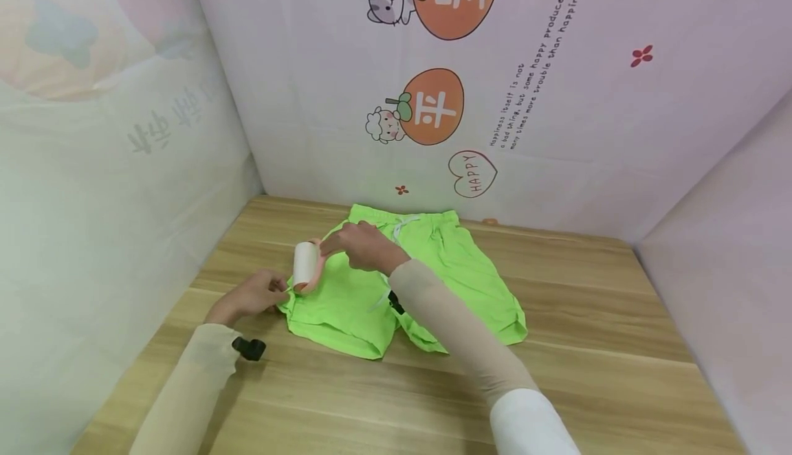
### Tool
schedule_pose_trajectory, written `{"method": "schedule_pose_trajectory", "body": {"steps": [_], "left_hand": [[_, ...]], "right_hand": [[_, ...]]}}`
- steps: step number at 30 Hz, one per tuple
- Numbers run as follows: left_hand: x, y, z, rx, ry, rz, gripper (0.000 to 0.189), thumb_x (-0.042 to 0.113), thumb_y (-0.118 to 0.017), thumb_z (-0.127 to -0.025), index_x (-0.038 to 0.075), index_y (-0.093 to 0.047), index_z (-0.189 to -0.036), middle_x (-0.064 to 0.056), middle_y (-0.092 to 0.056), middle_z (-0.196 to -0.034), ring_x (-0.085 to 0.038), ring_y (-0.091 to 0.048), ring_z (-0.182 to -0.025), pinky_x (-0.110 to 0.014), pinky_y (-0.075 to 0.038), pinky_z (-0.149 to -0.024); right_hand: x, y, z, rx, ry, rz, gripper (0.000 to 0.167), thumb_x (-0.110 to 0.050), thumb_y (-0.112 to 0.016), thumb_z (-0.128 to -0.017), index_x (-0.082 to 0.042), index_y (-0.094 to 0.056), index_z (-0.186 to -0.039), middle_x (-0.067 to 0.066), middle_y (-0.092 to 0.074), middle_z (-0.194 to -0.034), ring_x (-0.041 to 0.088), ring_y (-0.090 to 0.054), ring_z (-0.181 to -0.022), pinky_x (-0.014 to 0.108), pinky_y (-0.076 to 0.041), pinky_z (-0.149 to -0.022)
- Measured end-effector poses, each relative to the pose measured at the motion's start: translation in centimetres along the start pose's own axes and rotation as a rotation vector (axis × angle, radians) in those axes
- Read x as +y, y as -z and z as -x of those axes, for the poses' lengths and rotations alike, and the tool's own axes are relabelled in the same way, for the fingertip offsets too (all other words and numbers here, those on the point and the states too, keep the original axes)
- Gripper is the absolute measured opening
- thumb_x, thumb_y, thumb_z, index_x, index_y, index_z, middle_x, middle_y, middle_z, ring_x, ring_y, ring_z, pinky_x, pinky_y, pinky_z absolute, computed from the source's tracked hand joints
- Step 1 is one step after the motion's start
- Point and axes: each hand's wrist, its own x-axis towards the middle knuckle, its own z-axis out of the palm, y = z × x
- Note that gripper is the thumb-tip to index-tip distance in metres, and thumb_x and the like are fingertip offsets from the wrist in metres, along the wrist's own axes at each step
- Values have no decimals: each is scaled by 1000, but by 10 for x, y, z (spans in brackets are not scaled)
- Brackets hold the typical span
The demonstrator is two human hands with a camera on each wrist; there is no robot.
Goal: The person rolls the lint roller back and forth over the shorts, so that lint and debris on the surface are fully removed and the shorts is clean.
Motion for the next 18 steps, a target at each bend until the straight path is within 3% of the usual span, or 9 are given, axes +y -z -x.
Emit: {"method": "schedule_pose_trajectory", "body": {"steps": [5,11,18], "left_hand": [[-2,2,0,6,-3,8,12,4,-62,-99,-7,-64,-104,-14,-65,-98,-20,-60,-84,-30,-54,-68],[-3,1,1,16,25,7,11,5,-62,-99,-4,-64,-103,-11,-65,-98,-20,-60,-83,-30,-54,-69],[-5,5,5,22,21,8,12,6,-61,-98,-5,-63,-103,-15,-66,-103,-21,-60,-86,-31,-54,-71]], "right_hand": [[8,6,12,26,10,-34,67,21,-69,-84,-26,-75,-132,-12,-74,-133,15,-70,-120,29,-56,-73],[6,-2,19,-12,58,-49,67,20,-67,-87,-26,-74,-134,-12,-72,-137,17,-68,-121,31,-57,-86],[3,-12,25,-27,105,16,69,19,-66,-89,-32,-73,-135,-14,-71,-138,19,-68,-121,38,-58,-93]]}}
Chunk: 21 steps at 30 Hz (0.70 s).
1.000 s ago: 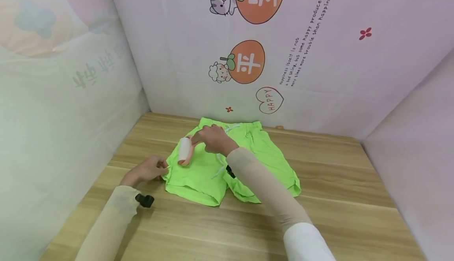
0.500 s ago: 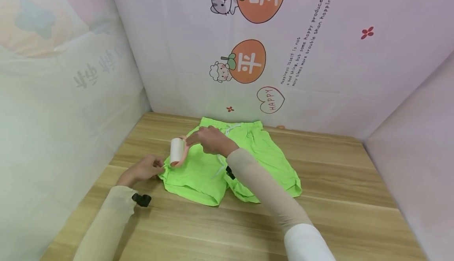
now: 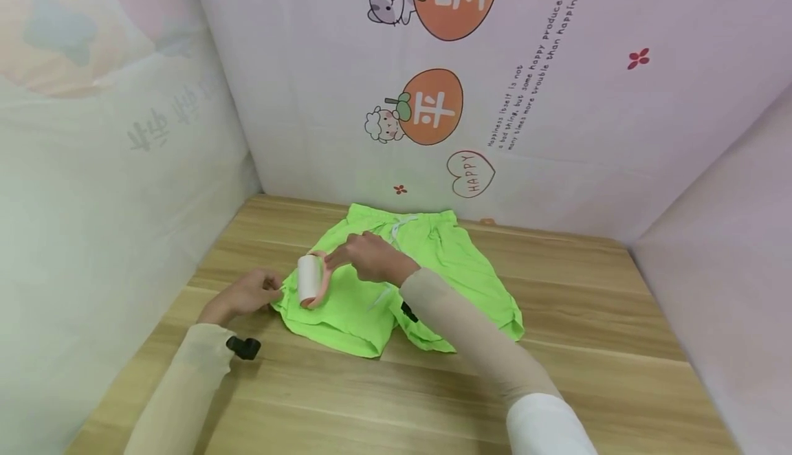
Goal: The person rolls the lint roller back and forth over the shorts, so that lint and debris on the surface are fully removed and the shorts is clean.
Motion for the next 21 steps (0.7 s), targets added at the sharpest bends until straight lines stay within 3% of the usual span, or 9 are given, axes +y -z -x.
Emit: {"method": "schedule_pose_trajectory", "body": {"steps": [9,21], "left_hand": [[-12,9,6,35,22,-16,16,8,-60,-100,-3,-66,-108,-15,-67,-108,-22,-60,-92,-33,-54,-76],[-16,13,11,37,38,-39,17,8,-58,-101,-5,-66,-108,-18,-66,-112,-24,-60,-95,-34,-55,-77]], "right_hand": [[12,6,46,25,13,-61,72,25,-57,-85,-27,-76,-131,-11,-73,-134,20,-70,-109,31,-53,-75],[51,17,124,67,-44,-40,73,30,-58,-78,-23,-79,-125,-6,-76,-130,22,-72,-104,34,-57,-81]]}}
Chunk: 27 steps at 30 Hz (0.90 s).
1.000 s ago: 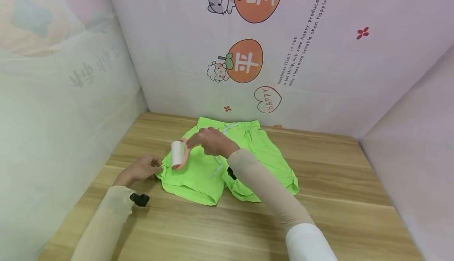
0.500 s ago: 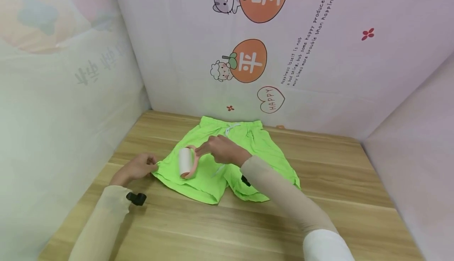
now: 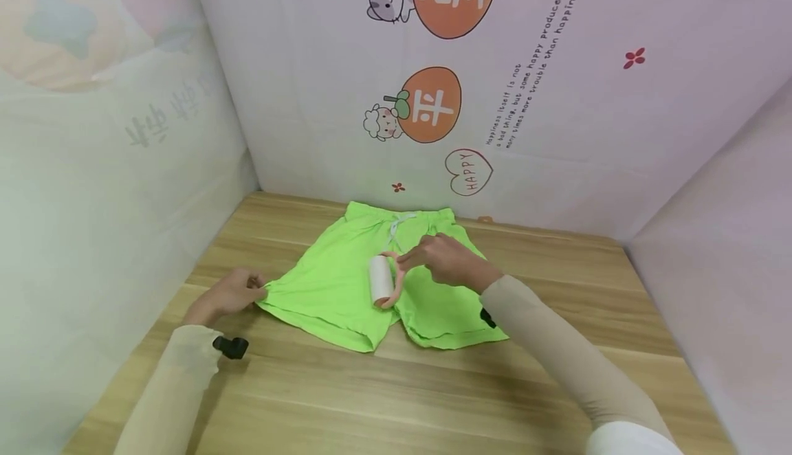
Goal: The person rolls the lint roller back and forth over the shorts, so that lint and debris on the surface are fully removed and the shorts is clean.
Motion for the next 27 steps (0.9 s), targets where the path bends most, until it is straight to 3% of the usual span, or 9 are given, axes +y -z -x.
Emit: {"method": "schedule_pose_trajectory", "body": {"steps": [6,9,11,14,16,18,22,27], "left_hand": [[0,1,3,8,7,-15,20,9,-59,-101,-7,-66,-111,-19,-67,-111,-24,-61,-93,-33,-55,-76],[0,1,3,9,-4,-16,21,9,-59,-101,-8,-65,-111,-19,-67,-110,-24,-61,-93,-34,-55,-75],[-1,2,4,13,-4,-15,21,8,-59,-101,-8,-65,-112,-19,-67,-109,-24,-61,-93,-34,-56,-75],[-2,1,4,8,-11,-18,21,8,-59,-101,-9,-65,-112,-20,-66,-110,-24,-62,-94,-34,-56,-76],[-2,0,4,4,-15,-16,21,8,-59,-101,-9,-65,-112,-21,-66,-111,-24,-62,-95,-35,-57,-76],[-1,-1,4,0,-15,-13,20,8,-59,-101,-8,-65,-111,-21,-65,-112,-25,-62,-96,-35,-57,-77],[0,-2,4,-4,-3,-8,20,9,-59,-101,-7,-64,-111,-21,-65,-112,-25,-61,-96,-34,-57,-77],[2,-3,1,-16,7,-4,22,11,-58,-102,-7,-65,-114,-20,-65,-113,-25,-62,-97,-33,-57,-78]], "right_hand": [[23,5,34,42,-32,-59,71,31,-50,-78,-16,-80,-122,1,-76,-130,26,-73,-106,41,-59,-89],[34,4,54,95,-31,-78,70,33,-48,-76,-12,-80,-119,5,-77,-127,28,-74,-98,36,-59,-83],[41,2,67,123,-47,-91,69,33,-49,-76,-11,-80,-119,6,-77,-126,28,-71,-83,31,-55,-72],[51,-1,92,155,-97,-102,71,33,-48,-75,-11,-81,-119,5,-78,-125,29,-76,-93,28,-53,-67],[55,-3,110,168,-147,-100,69,32,-48,-76,-11,-81,-118,4,-79,-123,29,-77,-97,31,-58,-70],[59,-4,128,190,-183,-82,66,31,-50,-78,-11,-82,-117,3,-80,-120,29,-76,-110,37,-60,-78],[62,-1,160,221,-232,-65,58,27,-56,-80,-9,-82,-117,6,-80,-118,30,-76,-109,34,-54,-74],[64,3,199,228,-301,-19,66,31,-54,-71,-9,-81,-117,10,-79,-122,32,-75,-106,29,-47,-71]]}}
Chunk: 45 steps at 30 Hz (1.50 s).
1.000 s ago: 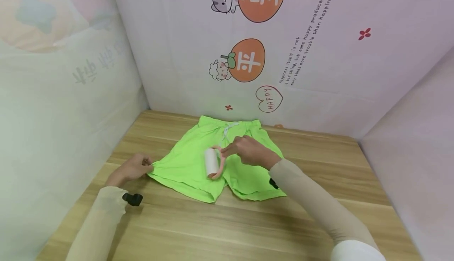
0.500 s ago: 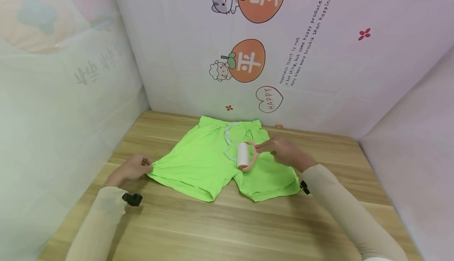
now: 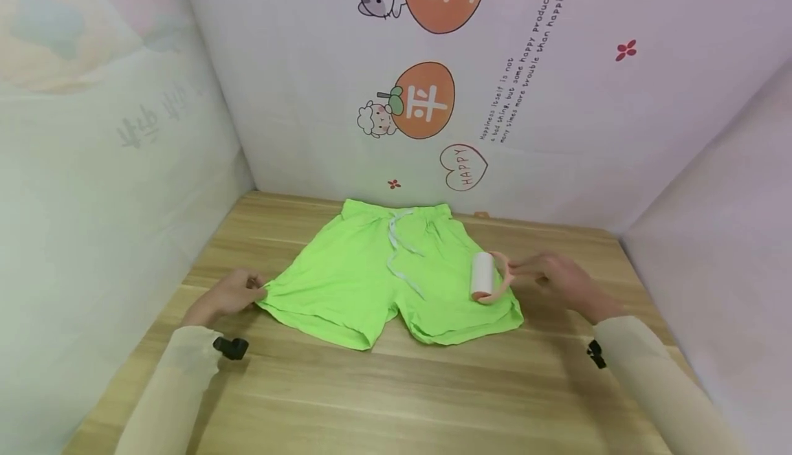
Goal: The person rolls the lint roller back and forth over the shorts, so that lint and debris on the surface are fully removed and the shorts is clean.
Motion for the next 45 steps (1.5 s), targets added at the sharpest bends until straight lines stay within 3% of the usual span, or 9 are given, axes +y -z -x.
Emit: {"method": "schedule_pose_trajectory", "body": {"steps": [6,8,12,15,20,23,33,42,45], "left_hand": [[3,-2,-3,-2,-8,12,19,9,-57,-101,-5,-65,-111,-18,-65,-110,-24,-61,-96,-33,-56,-78],[3,-4,-4,1,-10,13,18,9,-58,-101,-5,-65,-110,-17,-65,-110,-24,-61,-95,-34,-57,-78],[5,-7,-5,-8,-30,5,18,9,-58,-102,-5,-66,-111,-18,-66,-110,-23,-62,-95,-34,-58,-79],[9,-8,-6,-15,-38,9,18,9,-58,-102,-5,-65,-110,-18,-66,-110,-23,-62,-95,-34,-57,-79],[13,-7,-5,-21,-50,2,18,11,-58,-103,-4,-65,-109,-19,-67,-111,-23,-63,-95,-34,-57,-78],[16,-7,-4,-29,-61,-1,18,11,-58,-103,-4,-65,-109,-19,-67,-111,-24,-63,-95,-34,-57,-79],[12,-10,-4,-18,-65,2,15,9,-60,-102,-3,-66,-107,-16,-66,-107,-24,-62,-93,-35,-56,-77],[11,-11,-5,-19,-57,-9,17,10,-59,-102,-3,-66,-109,-16,-67,-108,-23,-62,-93,-35,-55,-77],[14,-11,-5,-21,-55,-6,17,10,-58,-102,-3,-66,-109,-17,-66,-108,-23,-62,-93,-35,-55,-77]], "right_hand": [[8,17,34,15,-9,51,64,31,-58,-71,-6,-81,-117,13,-79,-122,17,-65,-81,24,-42,-67],[9,23,44,-3,-25,60,62,31,-61,-72,-6,-80,-118,13,-78,-123,15,-63,-80,25,-44,-67],[10,36,61,-42,-58,108,60,29,-72,-70,-7,-81,-117,13,-79,-120,27,-71,-91,38,-58,-72],[13,47,66,-63,-51,148,61,31,-72,-66,-9,-83,-111,11,-81,-113,36,-74,-97,45,-60,-71],[8,63,62,-83,-38,179,68,35,-59,-63,-11,-84,-106,8,-82,-107,35,-76,-94,44,-60,-70],[0,67,58,-84,-41,190,69,33,-58,-63,-13,-84,-107,5,-82,-108,32,-76,-95,42,-59,-70],[-22,52,35,-147,1,240,68,32,-70,-68,-19,-84,-111,0,-82,-113,29,-76,-95,32,-52,-64],[-28,45,15,-125,34,215,72,34,-54,-70,-20,-85,-106,-3,-82,-111,27,-76,-93,28,-49,-62],[-32,44,5,-136,51,218,71,35,-56,-72,-20,-86,-106,-3,-82,-111,27,-77,-93,24,-42,-55]]}}
